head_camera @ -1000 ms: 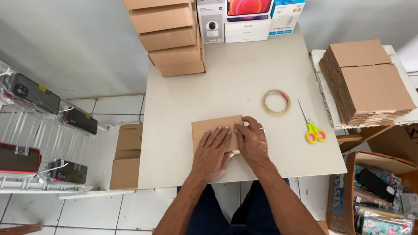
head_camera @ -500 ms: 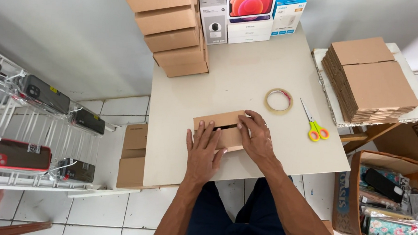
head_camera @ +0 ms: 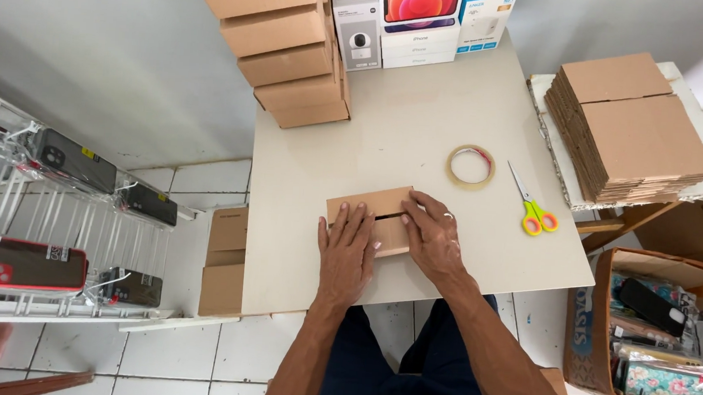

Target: The person folds a cardboard piece into a box shape and applies adhesive tape to its edges, using scissors to cut the tape.

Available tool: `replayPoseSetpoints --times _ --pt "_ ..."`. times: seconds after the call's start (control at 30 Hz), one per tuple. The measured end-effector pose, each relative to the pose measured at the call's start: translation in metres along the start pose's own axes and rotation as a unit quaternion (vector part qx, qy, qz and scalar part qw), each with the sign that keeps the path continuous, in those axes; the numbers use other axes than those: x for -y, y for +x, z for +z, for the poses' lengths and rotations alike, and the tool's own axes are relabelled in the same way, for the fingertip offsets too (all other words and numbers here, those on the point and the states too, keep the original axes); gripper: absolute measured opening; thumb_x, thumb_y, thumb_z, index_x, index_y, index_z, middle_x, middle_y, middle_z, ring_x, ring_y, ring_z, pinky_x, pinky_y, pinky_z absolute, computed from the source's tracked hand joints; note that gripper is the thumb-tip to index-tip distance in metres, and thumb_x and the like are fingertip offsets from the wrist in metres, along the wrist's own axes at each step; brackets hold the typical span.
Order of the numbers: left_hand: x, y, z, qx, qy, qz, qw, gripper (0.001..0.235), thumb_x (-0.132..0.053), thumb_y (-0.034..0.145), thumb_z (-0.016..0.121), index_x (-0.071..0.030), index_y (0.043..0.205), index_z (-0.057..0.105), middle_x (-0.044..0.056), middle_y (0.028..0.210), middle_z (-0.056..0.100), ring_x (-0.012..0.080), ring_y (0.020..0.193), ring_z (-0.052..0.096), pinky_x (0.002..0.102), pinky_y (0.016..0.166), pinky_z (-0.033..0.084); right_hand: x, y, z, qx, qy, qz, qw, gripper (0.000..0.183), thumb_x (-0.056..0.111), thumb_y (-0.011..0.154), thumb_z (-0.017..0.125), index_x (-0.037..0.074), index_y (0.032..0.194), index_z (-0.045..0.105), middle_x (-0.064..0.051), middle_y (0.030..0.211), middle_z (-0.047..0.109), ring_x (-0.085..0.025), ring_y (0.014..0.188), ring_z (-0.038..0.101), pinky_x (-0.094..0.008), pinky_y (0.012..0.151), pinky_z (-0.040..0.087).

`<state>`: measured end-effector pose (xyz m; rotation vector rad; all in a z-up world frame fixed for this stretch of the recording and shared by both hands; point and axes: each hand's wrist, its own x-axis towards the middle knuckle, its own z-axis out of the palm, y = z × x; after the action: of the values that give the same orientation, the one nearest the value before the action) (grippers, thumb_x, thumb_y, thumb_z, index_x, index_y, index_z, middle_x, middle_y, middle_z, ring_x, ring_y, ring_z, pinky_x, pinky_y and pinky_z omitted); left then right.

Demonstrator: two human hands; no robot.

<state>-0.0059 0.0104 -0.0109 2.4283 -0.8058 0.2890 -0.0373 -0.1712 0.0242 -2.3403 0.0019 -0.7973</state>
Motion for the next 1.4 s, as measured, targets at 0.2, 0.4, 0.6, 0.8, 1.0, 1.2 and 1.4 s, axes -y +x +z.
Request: replayPoseSetpoints --times 0.2,0.4,0.6,0.8,1.0,1.2,1.4 --pt "0.013 -0.007 0.023 -0.049 0.011 0.001 0.999 0.039 -0.035 0.104 0.05 -0.018 0.137 0.061 0.002 0.153 0.05 0.0244 0.149 0.033 0.053 0.123 0.008 -0.018 -0.016 0.017 0.013 -0.037 0.032 0.999 0.017 0.017 0.095 0.071 0.009 0.108 0.078 -0.009 0.124 0.07 -0.029 0.11 0.069 -0.044 0.09 0.057" --pt "0.019 0.002 0.03 -0.046 0.051 0.01 0.998 0.038 -0.037 0.105 0.047 -0.019 0.133 0.066 0.002 0.147 0.056 0.026 0.145 0.04 0.055 0.122 0.015 -0.031 -0.011 0.029 0.133 -0.163 0.061 0.976 0.017 0.025 0.095 0.066 0.017 0.102 0.079 -0.004 0.13 0.065 -0.031 0.119 0.064 -0.051 0.099 0.051" --pt "0.007 -0.002 -0.002 0.007 0.081 0.071 0.994 0.075 -0.062 0.085 0.066 -0.019 0.146 0.053 0.008 0.155 0.047 0.0329 0.148 0.034 0.061 0.121 0.014 -0.019 -0.009 0.018 0.191 -0.192 0.059 0.961 0.025 0.026 0.1 0.058 0.016 0.116 0.074 -0.006 0.136 0.06 -0.035 0.125 0.06 -0.053 0.098 0.051" --pt "0.016 -0.001 0.007 -0.005 0.081 0.075 0.994 0.061 -0.057 0.089 0.065 -0.02 0.136 0.059 0.007 0.153 0.049 0.0313 0.146 0.037 0.06 0.119 0.019 -0.019 -0.03 0.017 0.172 -0.161 -0.01 0.972 0.042 0.032 0.096 0.061 0.01 0.133 0.06 -0.011 0.144 0.055 -0.037 0.133 0.052 -0.052 0.098 0.053" --pt "0.013 0.0 0.005 0.006 0.061 0.058 0.996 0.058 -0.054 0.087 0.068 -0.019 0.134 0.062 0.007 0.154 0.049 0.031 0.146 0.037 0.06 0.118 0.018 -0.032 -0.034 0.006 0.224 -0.125 -0.044 0.965 0.053 0.041 0.09 0.069 0.014 0.134 0.058 -0.009 0.153 0.047 -0.042 0.133 0.05 -0.055 0.1 0.051" --pt "0.013 0.0 0.006 0.018 0.059 0.049 0.997 0.055 -0.053 0.088 0.066 -0.019 0.13 0.064 0.006 0.155 0.047 0.0311 0.147 0.035 0.062 0.118 0.017 -0.033 -0.028 0.008 0.266 -0.112 -0.02 0.957 0.049 0.039 0.091 0.07 0.016 0.133 0.06 -0.01 0.153 0.044 -0.046 0.131 0.05 -0.057 0.096 0.053" --pt "0.015 -0.001 0.008 0.004 0.082 0.068 0.994 0.053 -0.057 0.091 0.06 -0.02 0.129 0.065 0.005 0.156 0.046 0.0305 0.147 0.035 0.062 0.118 0.018 -0.03 -0.036 0.013 0.244 -0.13 -0.036 0.96 0.049 0.037 0.092 0.069 0.013 0.133 0.059 -0.011 0.156 0.041 -0.047 0.128 0.052 -0.057 0.094 0.056"
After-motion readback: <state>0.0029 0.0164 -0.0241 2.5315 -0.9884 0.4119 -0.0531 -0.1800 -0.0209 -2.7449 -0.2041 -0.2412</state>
